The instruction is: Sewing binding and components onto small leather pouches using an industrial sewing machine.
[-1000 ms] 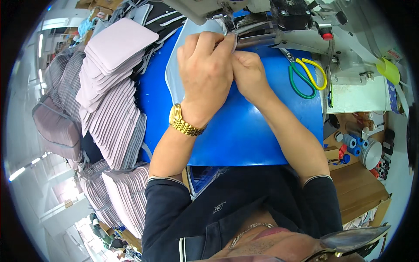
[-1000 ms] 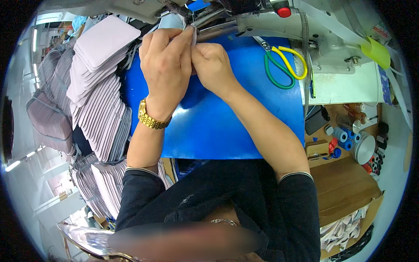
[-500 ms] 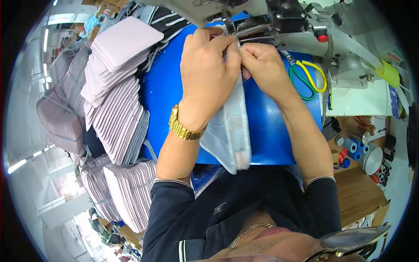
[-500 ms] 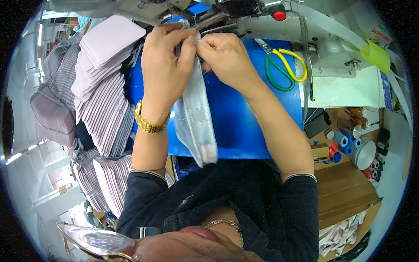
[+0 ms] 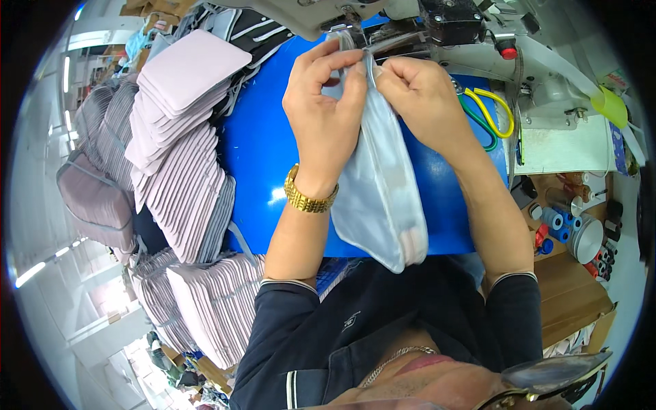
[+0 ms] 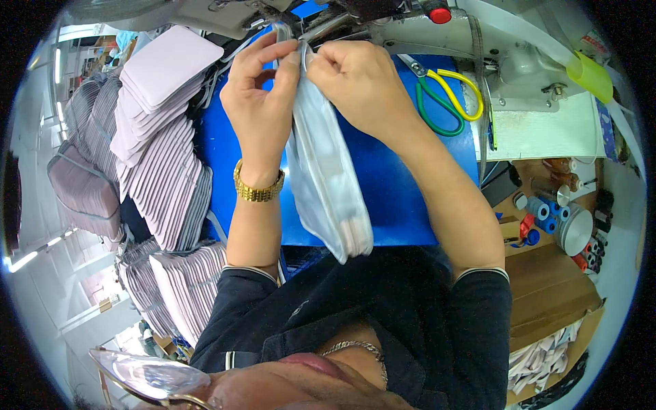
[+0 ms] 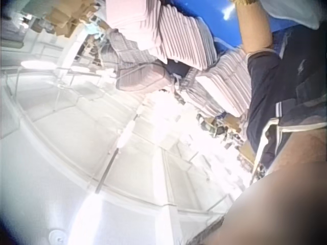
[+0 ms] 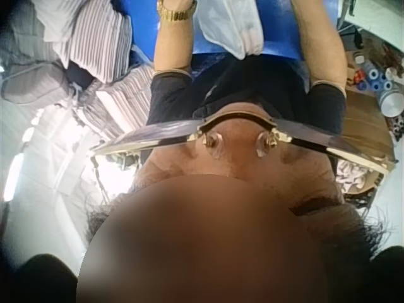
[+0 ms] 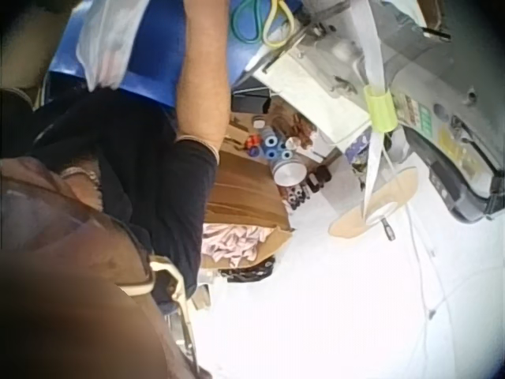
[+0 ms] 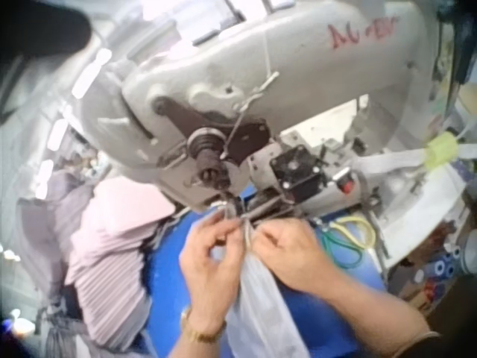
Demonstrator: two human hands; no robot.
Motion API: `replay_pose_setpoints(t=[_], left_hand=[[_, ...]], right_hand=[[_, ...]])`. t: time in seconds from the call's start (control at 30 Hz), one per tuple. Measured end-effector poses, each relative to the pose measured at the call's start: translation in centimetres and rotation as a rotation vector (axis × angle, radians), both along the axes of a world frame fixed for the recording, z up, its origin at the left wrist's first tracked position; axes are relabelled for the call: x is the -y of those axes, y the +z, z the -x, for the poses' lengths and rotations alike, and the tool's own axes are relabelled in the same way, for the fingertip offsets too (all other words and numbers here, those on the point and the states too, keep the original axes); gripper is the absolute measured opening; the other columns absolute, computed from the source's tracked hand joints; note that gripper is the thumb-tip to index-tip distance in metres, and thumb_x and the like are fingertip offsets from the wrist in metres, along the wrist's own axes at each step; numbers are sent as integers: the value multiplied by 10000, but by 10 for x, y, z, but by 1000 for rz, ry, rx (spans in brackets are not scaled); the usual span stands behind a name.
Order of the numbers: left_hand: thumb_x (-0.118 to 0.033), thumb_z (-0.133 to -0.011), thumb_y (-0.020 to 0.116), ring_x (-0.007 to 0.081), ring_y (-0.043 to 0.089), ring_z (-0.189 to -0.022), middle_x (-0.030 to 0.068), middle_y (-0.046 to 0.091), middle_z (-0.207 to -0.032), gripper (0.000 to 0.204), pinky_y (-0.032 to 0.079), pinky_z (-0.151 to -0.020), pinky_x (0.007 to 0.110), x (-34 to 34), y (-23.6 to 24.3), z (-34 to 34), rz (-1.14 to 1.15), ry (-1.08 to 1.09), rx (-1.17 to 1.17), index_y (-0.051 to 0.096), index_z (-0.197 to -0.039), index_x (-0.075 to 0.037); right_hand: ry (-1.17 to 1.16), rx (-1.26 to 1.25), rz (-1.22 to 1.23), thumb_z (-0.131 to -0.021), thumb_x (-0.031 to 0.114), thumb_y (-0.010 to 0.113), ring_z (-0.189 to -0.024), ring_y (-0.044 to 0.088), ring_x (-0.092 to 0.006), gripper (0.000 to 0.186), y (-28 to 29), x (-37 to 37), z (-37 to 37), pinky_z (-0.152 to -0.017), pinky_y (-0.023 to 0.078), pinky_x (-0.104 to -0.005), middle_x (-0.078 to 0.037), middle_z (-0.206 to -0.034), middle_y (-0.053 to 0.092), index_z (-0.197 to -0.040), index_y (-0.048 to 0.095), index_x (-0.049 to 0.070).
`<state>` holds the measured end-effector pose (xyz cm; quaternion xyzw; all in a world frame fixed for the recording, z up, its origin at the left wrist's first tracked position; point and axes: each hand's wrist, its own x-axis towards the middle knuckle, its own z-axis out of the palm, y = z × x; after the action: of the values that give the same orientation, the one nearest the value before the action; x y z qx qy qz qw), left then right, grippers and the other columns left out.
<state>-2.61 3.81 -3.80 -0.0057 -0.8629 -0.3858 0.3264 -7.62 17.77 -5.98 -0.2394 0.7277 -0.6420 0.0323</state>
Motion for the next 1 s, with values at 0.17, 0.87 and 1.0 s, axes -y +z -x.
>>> replay_pose_setpoints(t=[0.17, 0.87, 1.0], left_hand=[[-79, -832, 686, 179, 632, -898, 108, 669, -1036, 248, 518, -720, 292, 9, -6, 9, -181, 15, -1, 653, -1062, 5], [-226, -984, 562, 84, 539, -922, 32, 642, -1025, 285, 448, -789, 251, 60, -25, 60, -508, -60, 136, 609, -1138, 8], [-264, -1018, 533, 77, 530, -846, 22, 622, -961, 270, 440, -748, 234, 46, -28, 28, -483, 47, 41, 613, -1046, -8]], right_hand=[[56, 107, -25, -933, 271, 608, -487, 385, -177, 393, 2, -12, -22, -475, 334, -360, -137, -542, 423, -694, 521, -29], [16, 167, 148, -935, 224, 668, -628, 592, -57, 234, 31, -80, -8, -599, 470, -205, -9, -683, 649, -802, 673, 31], [-120, -3, 88, -942, 215, 660, -614, 596, -72, 247, 41, -110, 20, -599, 480, -210, -15, -672, 635, -792, 662, 19]])
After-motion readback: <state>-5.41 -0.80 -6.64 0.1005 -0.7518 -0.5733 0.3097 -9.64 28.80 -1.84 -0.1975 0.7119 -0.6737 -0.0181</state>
